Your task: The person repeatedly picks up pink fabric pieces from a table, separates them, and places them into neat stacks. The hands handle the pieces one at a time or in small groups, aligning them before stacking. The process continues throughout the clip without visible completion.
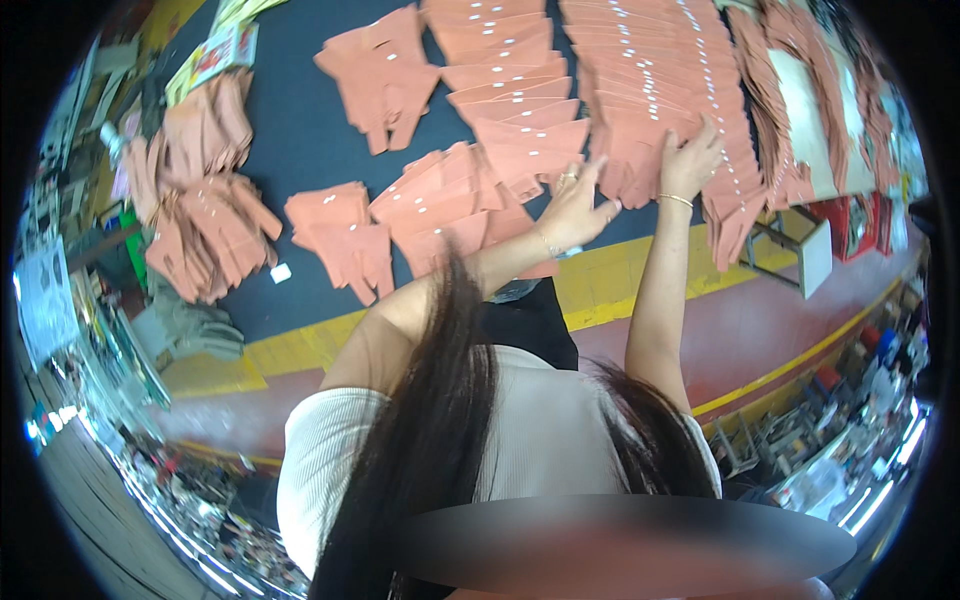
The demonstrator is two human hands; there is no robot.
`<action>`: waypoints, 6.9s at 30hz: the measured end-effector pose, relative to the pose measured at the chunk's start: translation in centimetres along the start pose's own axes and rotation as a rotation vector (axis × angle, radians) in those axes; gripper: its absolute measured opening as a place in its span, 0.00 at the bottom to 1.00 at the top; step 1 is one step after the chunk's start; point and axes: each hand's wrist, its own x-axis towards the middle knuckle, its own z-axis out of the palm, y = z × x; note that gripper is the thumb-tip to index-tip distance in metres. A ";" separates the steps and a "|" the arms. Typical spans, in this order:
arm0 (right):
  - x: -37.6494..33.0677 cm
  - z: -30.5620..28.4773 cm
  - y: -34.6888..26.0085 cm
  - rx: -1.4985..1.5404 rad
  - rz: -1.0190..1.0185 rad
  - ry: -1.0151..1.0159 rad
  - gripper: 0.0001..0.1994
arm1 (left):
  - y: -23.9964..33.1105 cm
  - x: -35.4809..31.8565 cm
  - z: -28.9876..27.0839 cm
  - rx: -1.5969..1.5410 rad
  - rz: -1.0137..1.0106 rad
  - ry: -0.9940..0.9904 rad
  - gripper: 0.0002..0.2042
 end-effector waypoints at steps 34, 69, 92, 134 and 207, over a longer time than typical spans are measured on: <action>-14.6 -3.2 -26.1 0.221 -0.825 -0.564 0.04 | -25.7 -19.2 -28.4 -0.152 -0.476 0.762 0.21; -10.4 -17.5 -28.6 1.398 -0.056 -0.673 0.06 | -6.0 -15.9 -28.2 -1.489 0.094 0.203 0.21; -12.4 -15.7 -18.4 1.444 0.394 -0.488 0.08 | 0.5 -14.4 -22.4 -1.169 -0.097 -0.027 0.20; -15.2 -15.5 -12.5 2.037 0.879 -0.736 0.03 | 1.8 -15.1 -18.1 -1.338 -0.313 -0.132 0.21; 2.0 1.1 4.5 0.431 0.120 -0.468 0.21 | -1.0 5.7 5.1 -1.053 -0.574 -0.242 0.14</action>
